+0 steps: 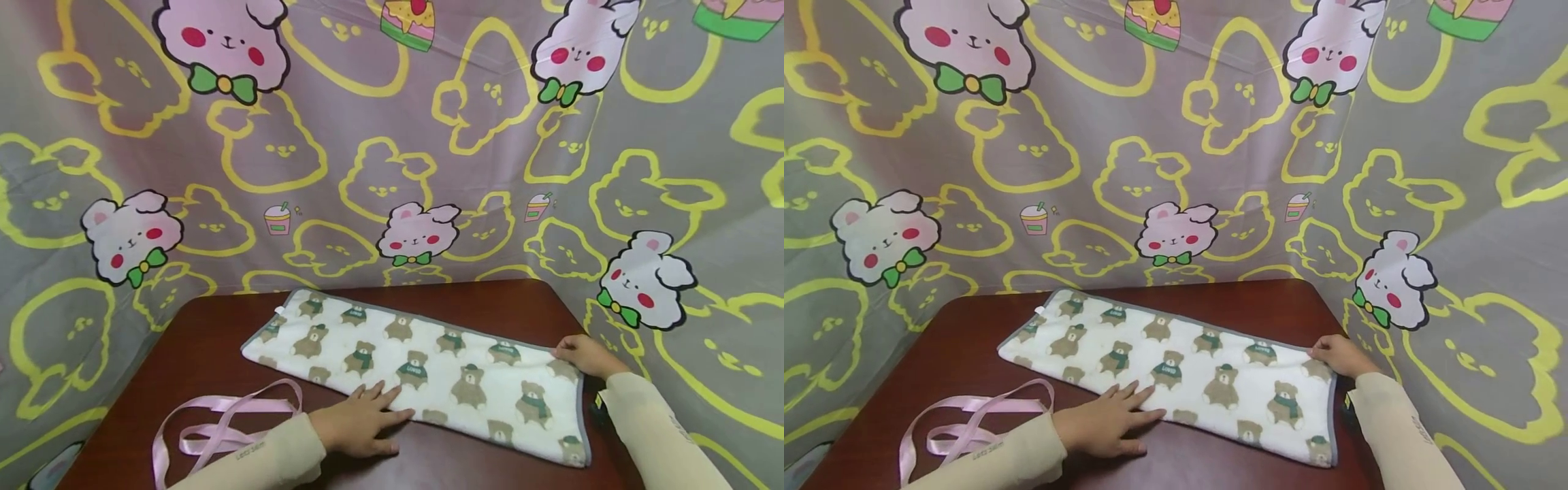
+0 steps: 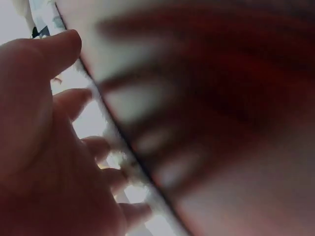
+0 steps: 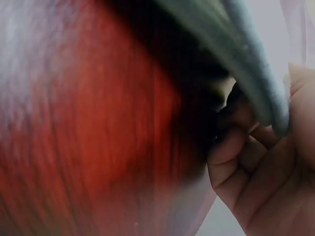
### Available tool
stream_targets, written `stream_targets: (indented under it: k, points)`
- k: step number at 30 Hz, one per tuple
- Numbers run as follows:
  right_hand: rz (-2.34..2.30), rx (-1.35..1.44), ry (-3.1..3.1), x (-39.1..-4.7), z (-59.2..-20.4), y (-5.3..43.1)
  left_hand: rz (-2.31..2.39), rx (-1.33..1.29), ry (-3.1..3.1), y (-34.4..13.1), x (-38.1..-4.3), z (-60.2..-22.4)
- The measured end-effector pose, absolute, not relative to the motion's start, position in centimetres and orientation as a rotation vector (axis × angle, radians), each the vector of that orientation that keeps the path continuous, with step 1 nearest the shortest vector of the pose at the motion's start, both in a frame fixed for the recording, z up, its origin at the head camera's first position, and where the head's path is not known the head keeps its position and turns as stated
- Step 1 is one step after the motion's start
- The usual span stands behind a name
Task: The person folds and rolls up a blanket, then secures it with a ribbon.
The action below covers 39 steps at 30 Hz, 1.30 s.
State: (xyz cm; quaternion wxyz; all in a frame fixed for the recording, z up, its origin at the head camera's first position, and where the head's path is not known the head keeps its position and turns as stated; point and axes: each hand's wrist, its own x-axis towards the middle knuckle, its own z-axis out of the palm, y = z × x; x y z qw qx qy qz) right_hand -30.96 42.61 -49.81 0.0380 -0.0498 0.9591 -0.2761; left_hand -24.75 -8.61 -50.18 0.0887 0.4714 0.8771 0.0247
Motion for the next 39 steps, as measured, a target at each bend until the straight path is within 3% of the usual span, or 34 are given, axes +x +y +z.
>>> stream_targets:
  k: [6,12,24,34,39]
  points:
    - [-0.932,-0.1,2.856,-30.7,-49.6,43.7,0.012,1.614,2.645,-5.8,-24.3,-49.5]
    - [-1.365,-0.012,2.483,-30.7,-49.1,44.4,-0.057,1.824,2.462,-0.5,-23.5,-49.1]
    - [-0.961,0.002,2.899,-30.6,-49.8,44.1,-0.185,1.698,2.468,4.6,-22.5,-49.4]
    - [-1.407,0.142,2.629,-29.8,-50.0,44.0,-0.255,1.8,2.408,9.9,-21.7,-49.7]
    - [-1.415,0.129,2.649,-29.9,-50.1,44.0,-0.303,1.808,2.378,12.1,-21.1,-49.7]
